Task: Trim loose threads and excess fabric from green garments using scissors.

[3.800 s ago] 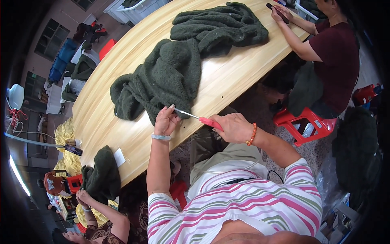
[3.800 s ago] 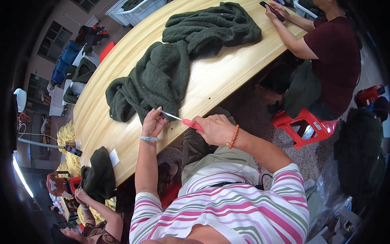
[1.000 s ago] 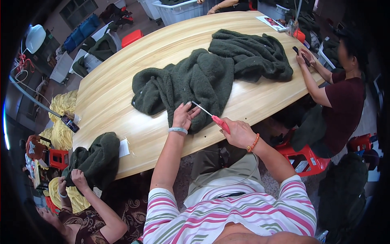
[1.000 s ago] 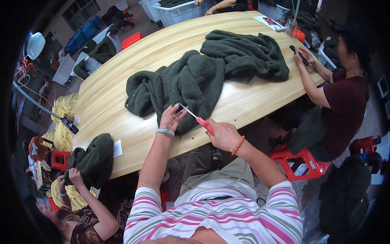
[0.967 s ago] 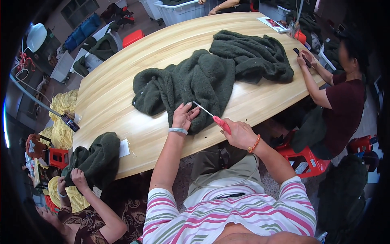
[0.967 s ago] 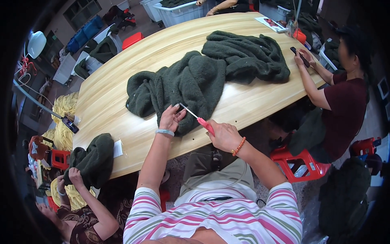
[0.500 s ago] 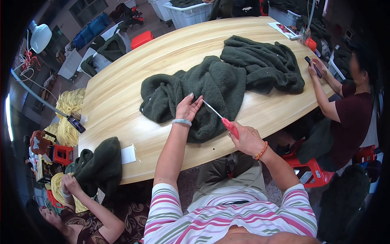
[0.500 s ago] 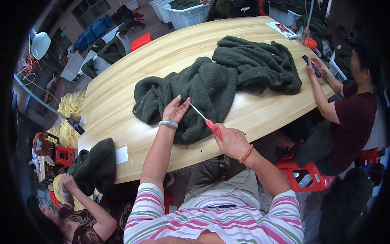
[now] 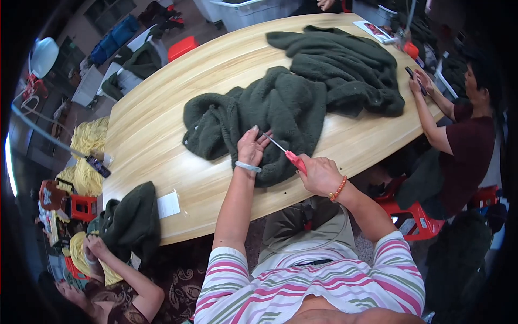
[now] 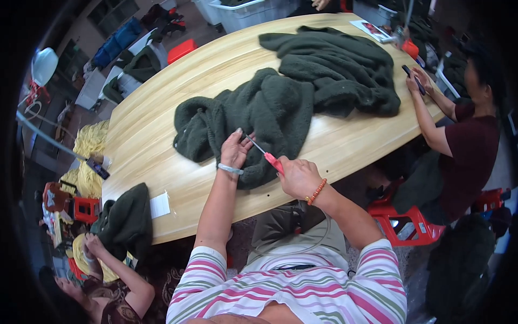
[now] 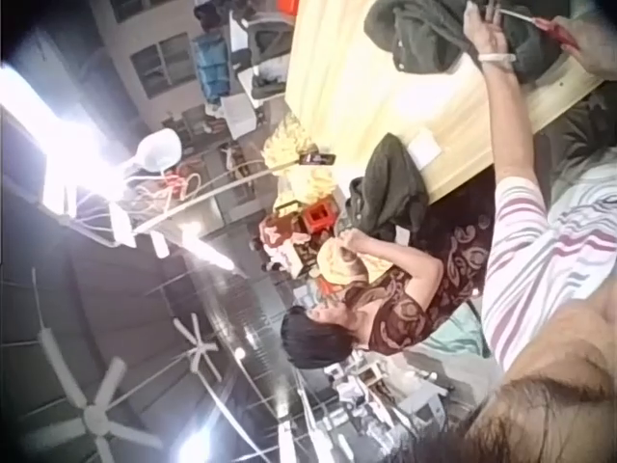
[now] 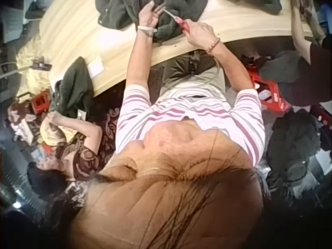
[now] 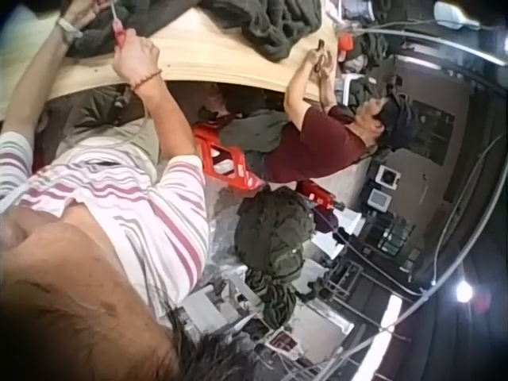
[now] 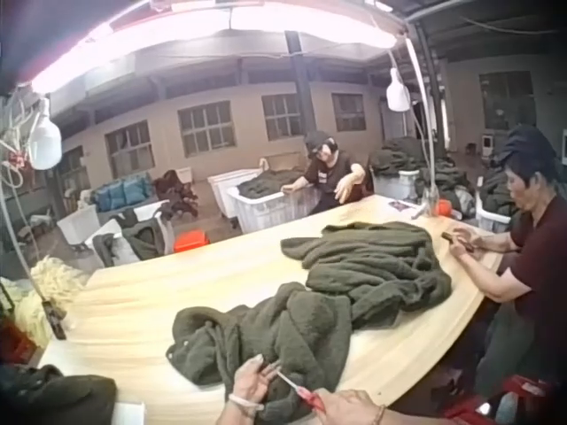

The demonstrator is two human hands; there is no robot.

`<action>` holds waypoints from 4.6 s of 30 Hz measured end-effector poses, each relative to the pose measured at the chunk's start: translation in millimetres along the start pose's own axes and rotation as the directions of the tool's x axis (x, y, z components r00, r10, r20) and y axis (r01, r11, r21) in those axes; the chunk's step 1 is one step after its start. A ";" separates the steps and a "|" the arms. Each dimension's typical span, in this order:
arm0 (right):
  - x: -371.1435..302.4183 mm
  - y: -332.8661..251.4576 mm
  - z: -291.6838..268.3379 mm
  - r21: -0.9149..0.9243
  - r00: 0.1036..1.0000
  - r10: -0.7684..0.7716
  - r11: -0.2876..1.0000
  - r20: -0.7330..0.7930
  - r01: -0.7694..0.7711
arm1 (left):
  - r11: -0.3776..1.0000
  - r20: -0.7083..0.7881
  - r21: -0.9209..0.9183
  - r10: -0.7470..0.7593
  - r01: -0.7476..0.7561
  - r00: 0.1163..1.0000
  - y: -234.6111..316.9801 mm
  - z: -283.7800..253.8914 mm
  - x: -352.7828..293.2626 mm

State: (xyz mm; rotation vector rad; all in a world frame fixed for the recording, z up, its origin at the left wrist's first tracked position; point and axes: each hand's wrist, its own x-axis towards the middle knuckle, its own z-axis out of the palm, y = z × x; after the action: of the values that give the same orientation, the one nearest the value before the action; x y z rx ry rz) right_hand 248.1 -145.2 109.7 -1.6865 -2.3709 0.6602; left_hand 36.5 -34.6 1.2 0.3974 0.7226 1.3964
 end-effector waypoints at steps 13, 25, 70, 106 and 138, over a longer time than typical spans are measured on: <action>6.9 -9.8 -3.1 -0.010 0.994 0.039 0.999 -0.099 -0.040 | 0.998 -0.005 -0.067 0.001 -0.002 1.000 1.2 8.5 5.9; -13.7 6.4 -1.1 0.155 0.997 0.082 0.984 0.007 -0.082 | 0.997 -0.031 -0.082 0.002 -0.004 1.000 -34.2 12.2 18.4; -85.1 29.4 3.6 0.091 0.999 -0.028 0.995 -0.044 0.032 | 0.358 0.244 0.760 0.616 -0.543 0.749 -36.1 19.6 -39.1; -117.4 25.1 -4.4 0.008 0.983 -0.085 0.996 0.163 0.085 | -0.601 0.587 0.717 0.247 -0.353 0.771 -15.2 -17.0 -149.2; -128.3 50.6 4.6 0.088 0.995 -0.038 0.996 0.097 0.029 | -0.667 0.367 0.745 0.398 -0.009 0.841 45.3 -49.6 -81.8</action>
State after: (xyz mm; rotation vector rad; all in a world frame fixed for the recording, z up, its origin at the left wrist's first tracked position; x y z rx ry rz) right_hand 335.1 -251.9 99.3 -1.6109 -2.3921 0.8464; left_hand -31.3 -115.0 12.7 2.2807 2.3358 0.5326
